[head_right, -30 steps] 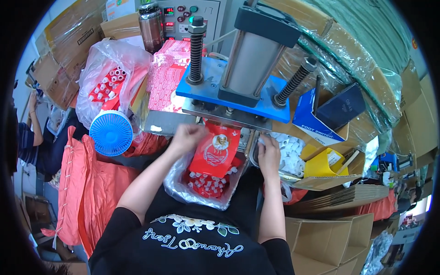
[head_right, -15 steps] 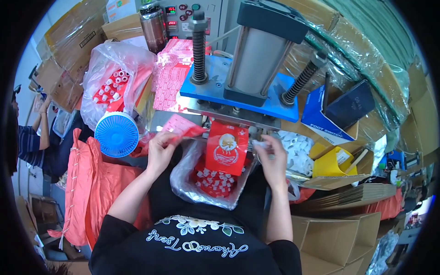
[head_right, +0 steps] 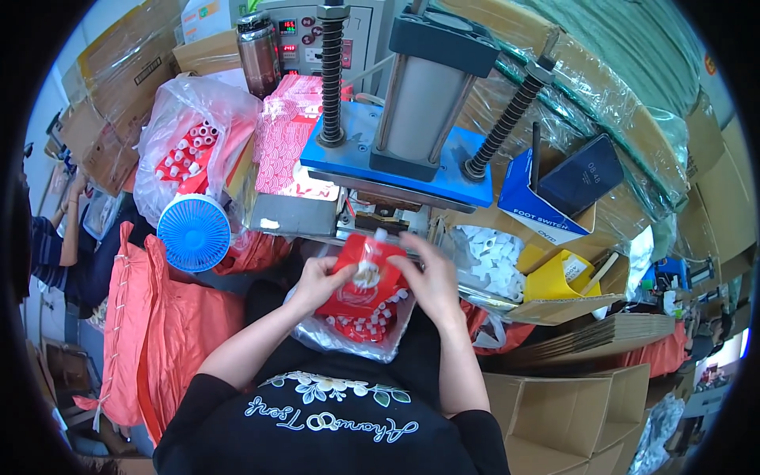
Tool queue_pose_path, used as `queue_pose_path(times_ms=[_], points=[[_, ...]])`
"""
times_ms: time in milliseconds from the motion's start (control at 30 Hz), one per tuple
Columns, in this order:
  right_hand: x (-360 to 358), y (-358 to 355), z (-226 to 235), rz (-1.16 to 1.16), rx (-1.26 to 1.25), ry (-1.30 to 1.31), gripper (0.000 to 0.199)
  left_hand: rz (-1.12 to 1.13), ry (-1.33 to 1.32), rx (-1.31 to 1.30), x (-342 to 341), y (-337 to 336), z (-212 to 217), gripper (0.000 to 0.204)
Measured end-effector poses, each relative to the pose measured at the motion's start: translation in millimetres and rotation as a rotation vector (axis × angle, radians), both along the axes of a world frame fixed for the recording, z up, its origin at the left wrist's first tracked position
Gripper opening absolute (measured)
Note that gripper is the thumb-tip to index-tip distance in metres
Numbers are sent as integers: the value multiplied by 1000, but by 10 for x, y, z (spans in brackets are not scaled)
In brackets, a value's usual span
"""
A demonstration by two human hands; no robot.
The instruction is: The person inserts white plastic spouts into red pouches and uses a heat press to seal them together. They place each finished pouch into a plastic bag inside a bin, repeating the process until the bag is full and then tying it closed.
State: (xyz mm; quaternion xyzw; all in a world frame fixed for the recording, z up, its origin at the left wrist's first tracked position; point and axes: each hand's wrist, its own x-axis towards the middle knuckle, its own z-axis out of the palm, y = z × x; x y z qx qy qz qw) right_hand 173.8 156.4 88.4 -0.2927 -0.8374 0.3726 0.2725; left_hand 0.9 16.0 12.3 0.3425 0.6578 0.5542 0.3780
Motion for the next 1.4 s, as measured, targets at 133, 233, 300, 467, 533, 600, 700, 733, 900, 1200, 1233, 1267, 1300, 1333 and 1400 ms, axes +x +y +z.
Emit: queue_pose_path(times_ms=[133,233,300,467,533,600,700,733,900,1200,1233,1267,1300,1333,1400], points=[[373,303,69,-362,186,-117,33,172,-548,-18,49,331,270,30],[710,412,126,-468,297,-356,30,158,-649,-11,-4,476,247,32],[891,495,-37,-513,363,-603,30,162,-655,-11,0,488,245,29],[723,460,-419,-338,376,-478,20,30,-180,39,-377,499,-25,22],[610,470,-453,-316,393,-420,19,103,307,-96,-723,482,280,32],[498,474,-466,-278,418,-349,18,364,956,108,-1027,420,249,54],[456,580,-498,-398,176,-161,17,219,1144,-245,-1086,133,32,74],[479,575,-481,-386,82,-66,18,221,1201,-184,-956,2,47,74],[455,482,-284,-234,-227,201,16,405,993,38,-922,-346,28,19],[-33,-148,276,240,-17,-88,17,59,297,89,-46,-337,87,9],[-65,-177,261,304,-9,-110,16,-26,228,83,7,-361,90,12],[-97,-181,216,306,-8,-109,16,-24,230,84,24,-363,77,12],[-112,-168,151,326,-122,-74,19,-68,200,120,51,-359,58,15],[-118,-146,90,346,-236,-40,22,-112,170,155,71,-347,29,17],[-107,-82,5,278,-381,-5,26,-114,41,132,81,-261,-36,23]])
